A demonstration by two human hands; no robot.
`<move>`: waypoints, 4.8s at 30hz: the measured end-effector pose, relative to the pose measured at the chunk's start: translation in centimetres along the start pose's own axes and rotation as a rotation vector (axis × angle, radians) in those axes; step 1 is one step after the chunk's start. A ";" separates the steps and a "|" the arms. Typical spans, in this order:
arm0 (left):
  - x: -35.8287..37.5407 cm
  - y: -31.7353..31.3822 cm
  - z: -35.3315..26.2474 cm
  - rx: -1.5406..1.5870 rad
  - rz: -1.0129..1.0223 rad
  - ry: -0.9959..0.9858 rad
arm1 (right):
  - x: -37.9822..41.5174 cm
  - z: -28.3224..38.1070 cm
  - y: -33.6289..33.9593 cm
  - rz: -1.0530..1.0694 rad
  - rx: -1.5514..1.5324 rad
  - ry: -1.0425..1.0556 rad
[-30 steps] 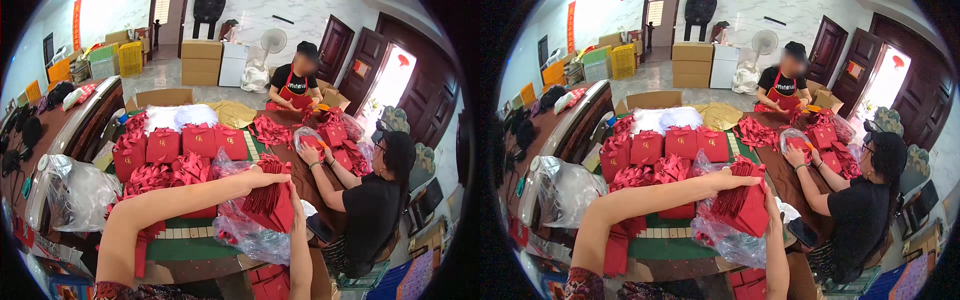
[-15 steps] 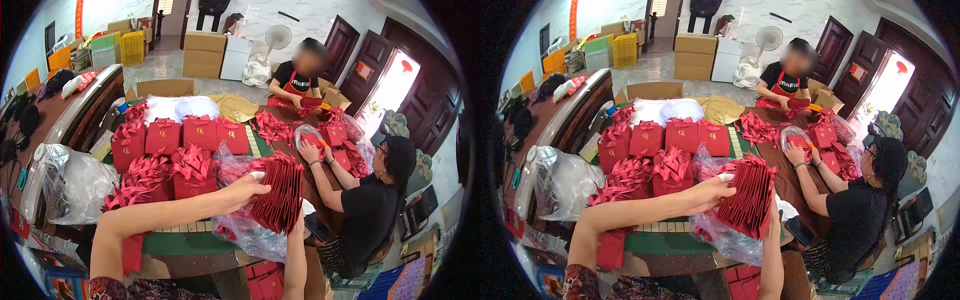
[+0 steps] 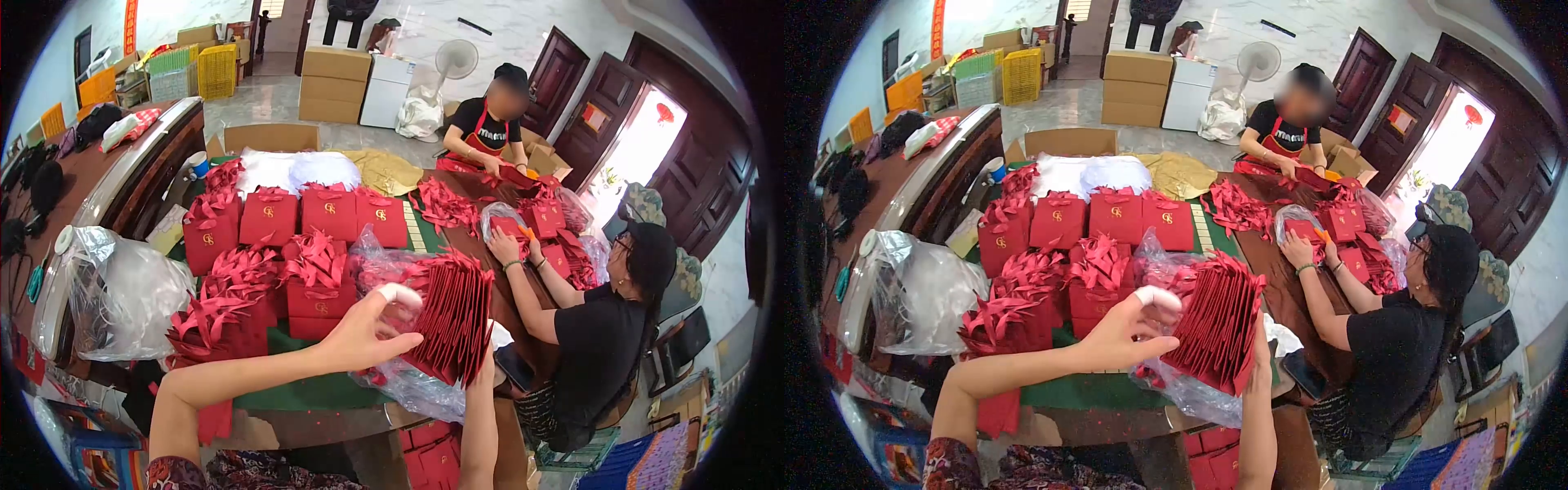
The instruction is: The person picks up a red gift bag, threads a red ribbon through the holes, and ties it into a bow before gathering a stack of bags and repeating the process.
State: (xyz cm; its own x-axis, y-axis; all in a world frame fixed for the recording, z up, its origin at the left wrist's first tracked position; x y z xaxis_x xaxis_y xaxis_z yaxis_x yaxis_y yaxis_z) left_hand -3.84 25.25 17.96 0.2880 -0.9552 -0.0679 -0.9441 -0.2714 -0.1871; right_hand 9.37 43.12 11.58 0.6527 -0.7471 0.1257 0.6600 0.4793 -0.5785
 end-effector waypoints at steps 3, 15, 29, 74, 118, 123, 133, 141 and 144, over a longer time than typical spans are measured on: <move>1.4 0.2 -1.3 -0.455 -0.111 -0.151 | -0.5 -0.6 0.8 0.070 -0.110 0.060; 4.3 -1.9 -1.6 -0.774 -0.164 -0.536 | -3.5 -1.2 2.6 0.228 0.045 0.177; 3.9 -7.1 2.1 -1.123 -0.373 -0.932 | -3.9 -4.2 4.1 0.202 -0.013 0.204; -11.6 4.8 0.6 -0.468 -0.273 -0.157 | -3.1 -4.3 9.2 0.108 0.629 0.226; -29.5 2.0 7.9 0.155 0.069 0.740 | -23.4 7.4 6.6 -0.126 0.738 0.331; -32.8 2.8 10.0 0.185 0.058 0.681 | -31.7 4.5 12.7 -0.074 0.903 0.187; -36.5 4.3 12.8 0.500 0.013 0.614 | -24.9 5.0 11.3 -0.067 0.155 0.070; -37.6 3.8 13.5 0.496 -0.041 0.602 | -18.1 4.4 15.3 -0.143 0.523 0.270; -37.0 2.5 13.2 0.481 0.052 0.601 | -19.3 7.1 12.3 -0.132 0.413 0.217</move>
State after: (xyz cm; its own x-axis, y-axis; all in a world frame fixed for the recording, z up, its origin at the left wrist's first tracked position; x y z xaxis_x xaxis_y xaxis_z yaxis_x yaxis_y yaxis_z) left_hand -14.79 61.48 7.10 -0.0215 -0.9026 0.4300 -0.7406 -0.2746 -0.6133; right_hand 7.52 66.74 7.76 0.4897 -0.8717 -0.0197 0.8532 0.4837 -0.1949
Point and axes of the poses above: each hand's wrist, its own x-axis away from the middle knuckle, its own y-axis out of the back of the hand, z = x × y, the point moved 4 cm from there along -x, towards the middle knuckle, and after that the axes turned 8 degrees about y, right-handed, at the moved point
